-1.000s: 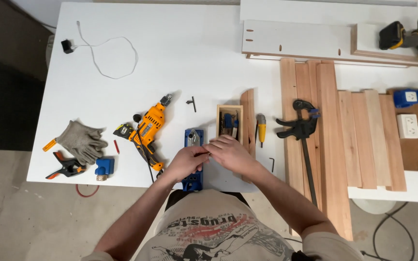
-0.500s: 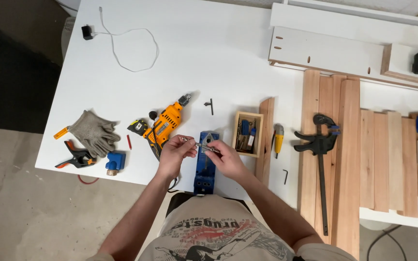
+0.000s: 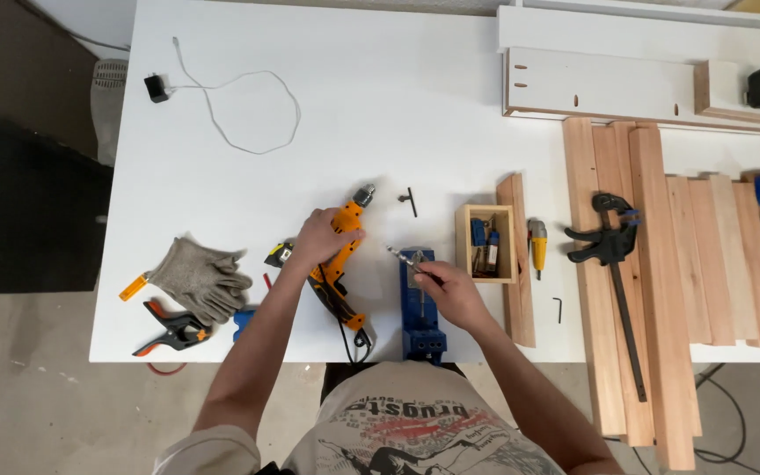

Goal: The person assembles a blue pocket hole jig by inserting a metal drill guide and tightening it with a hex key. They then remove a drill bit from a yellow cordless drill, insert the drill guide into the drill, and tighten it. Finally, they plug in the jig and position a wooden plank into the jig to prepare for drilling.

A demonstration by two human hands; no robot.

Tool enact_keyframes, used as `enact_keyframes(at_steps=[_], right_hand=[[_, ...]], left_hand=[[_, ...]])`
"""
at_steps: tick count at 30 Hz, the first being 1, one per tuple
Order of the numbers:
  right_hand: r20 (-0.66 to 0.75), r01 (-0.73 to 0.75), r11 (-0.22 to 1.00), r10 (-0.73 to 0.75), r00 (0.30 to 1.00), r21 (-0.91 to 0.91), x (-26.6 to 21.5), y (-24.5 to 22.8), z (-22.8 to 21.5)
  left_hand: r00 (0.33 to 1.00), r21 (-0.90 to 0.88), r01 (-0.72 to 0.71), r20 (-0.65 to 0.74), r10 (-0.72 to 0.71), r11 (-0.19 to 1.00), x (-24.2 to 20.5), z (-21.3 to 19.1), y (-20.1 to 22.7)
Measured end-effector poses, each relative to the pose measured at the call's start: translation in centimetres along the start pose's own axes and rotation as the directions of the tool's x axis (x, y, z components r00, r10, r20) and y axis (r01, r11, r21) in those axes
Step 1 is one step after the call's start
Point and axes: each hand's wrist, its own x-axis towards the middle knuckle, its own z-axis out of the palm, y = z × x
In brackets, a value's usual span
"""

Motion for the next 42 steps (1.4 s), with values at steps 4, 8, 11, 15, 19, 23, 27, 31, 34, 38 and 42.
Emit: enact_keyframes(at_steps=[4,8,11,15,19,23,27,31,34,38,42], right_hand=[[-0.128,-0.125,0.966,0.156,0.979,0.225,-0.5,0.4,1.2],[-0.152,-0.251,0.902,0.319,0.935,0.352,0.0,-0.2,1.3],[-0.176,-0.241,0.848,0.359,0.917,0.472,3.0,-0.1,1.4],[-0.222,-0.156,0.702,0.415,0.882,0.695,10.3,-0.6,1.0],[-0.205,-0.136,0.676,0.399,0.894,0.724,20.7,7.6,2.0],[-0.085,-0.21,0.64,0.398,0.914,0.739,25.7,10.1,3.8],[0.03,-0.243,0.604,0.34,0.94,0.759,27.7,10.5,5.7],[0.074,-0.268,0.598,0.328,0.942,0.755,27.6,10.0,6.1],[0.086,-0.264,0.589,0.312,0.946,0.763,27.8,10.2,5.8],[0.136,-0.287,0.559,0.296,0.946,0.778,28.3,11.4,5.8],[0.157,-0.289,0.541,0.277,0.948,0.79,28.5,11.6,5.7]], left_hand=[[0.996,0.163,0.01,0.089,-0.025,0.987,5.3,0.6,-1.5],[0.982,0.151,-0.057,0.185,0.028,0.987,10.2,3.1,-1.8],[0.989,0.149,-0.044,0.145,0.022,0.988,11.3,4.4,-1.7],[0.994,0.147,0.012,0.106,-0.028,0.989,10.1,4.2,-0.4],[0.994,0.167,0.057,0.087,-0.072,0.984,10.7,4.5,-0.5],[0.993,0.188,0.072,0.074,-0.087,0.979,11.2,5.1,-0.9],[0.993,0.206,0.078,0.07,-0.094,0.976,10.9,4.8,-0.4],[0.993,0.224,0.092,0.057,-0.107,0.97,11.4,5.2,-1.2],[0.993,0.182,0.099,0.044,-0.108,0.978,11.5,5.2,-1.1],[0.994,0.181,0.09,0.042,-0.099,0.979,11.4,5.4,-1.1],[0.995,0.189,0.085,0.035,-0.093,0.978,11.2,5.2,-0.6]])
